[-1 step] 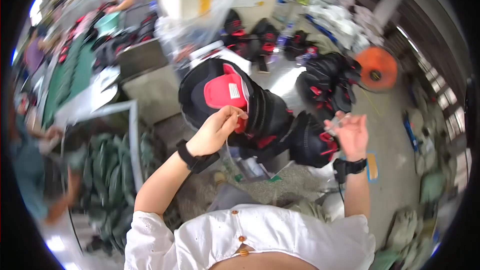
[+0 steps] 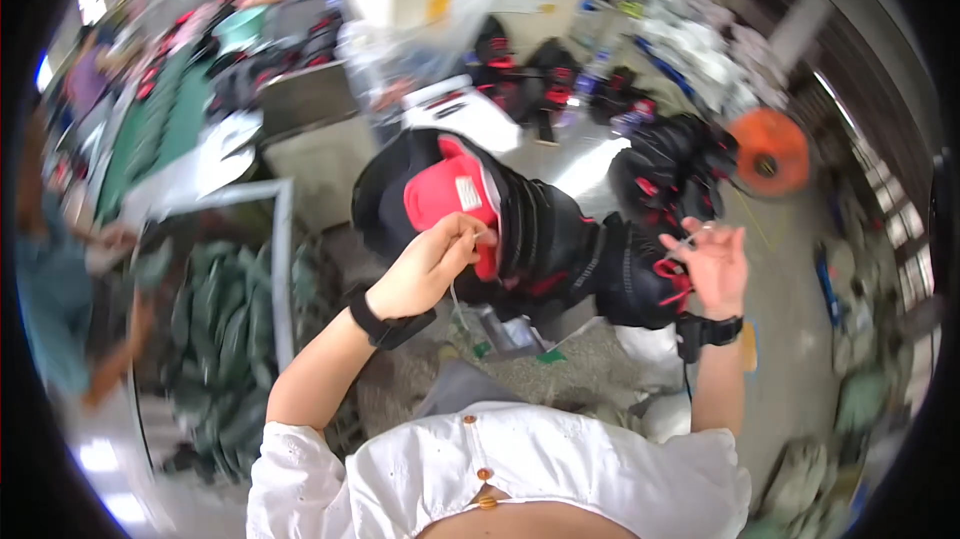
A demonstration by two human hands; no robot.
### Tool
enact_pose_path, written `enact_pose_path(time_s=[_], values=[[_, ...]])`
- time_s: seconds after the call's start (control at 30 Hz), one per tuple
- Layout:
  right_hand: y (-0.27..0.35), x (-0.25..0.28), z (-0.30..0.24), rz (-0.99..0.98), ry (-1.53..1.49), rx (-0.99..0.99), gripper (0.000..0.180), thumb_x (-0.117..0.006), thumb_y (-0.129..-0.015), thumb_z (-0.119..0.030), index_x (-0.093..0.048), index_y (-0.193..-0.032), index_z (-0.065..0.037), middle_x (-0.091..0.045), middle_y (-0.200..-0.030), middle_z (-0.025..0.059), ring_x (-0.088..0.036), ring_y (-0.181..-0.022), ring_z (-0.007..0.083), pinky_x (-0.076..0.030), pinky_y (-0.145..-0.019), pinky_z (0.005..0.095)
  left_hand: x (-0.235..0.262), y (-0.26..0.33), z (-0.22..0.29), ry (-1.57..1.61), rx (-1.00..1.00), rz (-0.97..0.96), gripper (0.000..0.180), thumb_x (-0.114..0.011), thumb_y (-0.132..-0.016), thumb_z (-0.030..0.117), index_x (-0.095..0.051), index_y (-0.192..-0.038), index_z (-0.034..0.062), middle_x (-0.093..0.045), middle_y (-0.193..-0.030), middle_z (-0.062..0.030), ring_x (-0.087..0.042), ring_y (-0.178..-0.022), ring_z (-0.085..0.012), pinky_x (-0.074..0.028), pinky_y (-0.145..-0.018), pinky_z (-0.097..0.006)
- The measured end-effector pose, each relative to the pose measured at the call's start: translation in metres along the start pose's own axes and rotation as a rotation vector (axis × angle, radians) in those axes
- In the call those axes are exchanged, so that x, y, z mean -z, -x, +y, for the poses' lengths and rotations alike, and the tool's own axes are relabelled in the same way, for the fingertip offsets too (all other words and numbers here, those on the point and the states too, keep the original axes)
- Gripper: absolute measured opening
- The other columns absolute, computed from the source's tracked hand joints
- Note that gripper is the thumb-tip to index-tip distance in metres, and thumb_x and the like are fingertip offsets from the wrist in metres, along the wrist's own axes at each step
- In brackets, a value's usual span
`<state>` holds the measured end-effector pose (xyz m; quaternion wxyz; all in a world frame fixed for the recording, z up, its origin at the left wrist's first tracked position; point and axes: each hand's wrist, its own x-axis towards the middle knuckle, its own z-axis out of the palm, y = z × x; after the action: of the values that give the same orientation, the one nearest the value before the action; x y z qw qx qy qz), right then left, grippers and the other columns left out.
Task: Sorting and packaging finished shoe components into bags and containers in a factory setting.
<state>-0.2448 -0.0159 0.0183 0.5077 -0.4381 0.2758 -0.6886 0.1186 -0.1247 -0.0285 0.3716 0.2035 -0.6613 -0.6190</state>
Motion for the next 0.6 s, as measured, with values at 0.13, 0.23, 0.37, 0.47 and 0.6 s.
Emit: enact_pose_path(time_s=[0.13, 0.23, 0.37, 0.47, 0.6], values=[[-0.025, -0.044, 0.018, -0.412, 0.082, -0.140, 0.042, -0.039, -0.091, -0.041, -0.056, -0.072, -0.006, -0.055, -0.076, 0.0075, -0.053, -0.088, 0.0290, -0.039, -0.088, 0.0543, -0.001, 0.171, 0.018, 0.112, 0.099, 0.431, 0.019, -0.032, -0.095, 0.013, -0.044, -0.102, 0.0003, -0.057, -0.097, -0.0103, -0.058, -0.091, -0.0176, -0.045, -0.079, -0.028], [-0.025, -0.078, 0.062, -0.677, 0.027, -0.300, 0.050, -0.043, -0.089, -0.041, -0.057, -0.061, -0.002, -0.054, -0.061, 0.0101, -0.058, -0.061, 0.0287, -0.048, -0.072, 0.0532, -0.051, 0.301, 0.004, 0.146, 0.087, 0.842, 0.020, -0.036, -0.095, 0.017, -0.046, -0.099, 0.0004, -0.056, -0.090, -0.0096, -0.058, -0.075, -0.0171, -0.046, -0.070, -0.028], [-0.013, -0.180, 0.145, -1.201, -0.282, -0.474, 0.052, -0.044, -0.090, -0.040, -0.058, -0.061, 0.002, -0.055, -0.056, 0.0140, -0.058, -0.056, 0.0298, -0.049, -0.064, 0.0473, -0.156, 0.407, 0.028, 0.240, -0.175, 1.636, 0.015, -0.040, -0.094, 0.018, -0.045, -0.089, 0.0052, -0.051, -0.079, -0.0049, -0.051, -0.058, -0.0125, -0.042, -0.055, -0.023], [0.040, -0.297, 0.184, -1.460, -0.507, -0.552, 0.055, -0.041, -0.091, -0.038, -0.052, -0.056, 0.002, -0.052, -0.052, 0.0163, -0.054, -0.050, 0.0290, -0.047, -0.053, 0.0392, -0.236, 0.462, 0.063, 0.137, -0.337, 2.011, 0.018, -0.040, -0.094, 0.021, -0.041, -0.083, 0.0074, -0.038, -0.066, 0.0012, -0.034, -0.049, -0.0062, -0.030, -0.045, -0.020], [0.140, -0.406, 0.228, -1.694, -0.559, -0.561, 0.048, -0.040, -0.093, -0.028, -0.054, -0.060, 0.004, -0.044, -0.047, 0.0052, -0.038, -0.039, 0.0145, -0.033, -0.041, 0.0275, -0.324, 0.544, 0.073, -0.413, -0.016, 2.432, 0.019, -0.036, -0.096, 0.021, -0.039, -0.082, 0.0074, -0.033, -0.062, 0.0029, -0.030, -0.051, -0.0049, -0.027, -0.048, -0.020]])
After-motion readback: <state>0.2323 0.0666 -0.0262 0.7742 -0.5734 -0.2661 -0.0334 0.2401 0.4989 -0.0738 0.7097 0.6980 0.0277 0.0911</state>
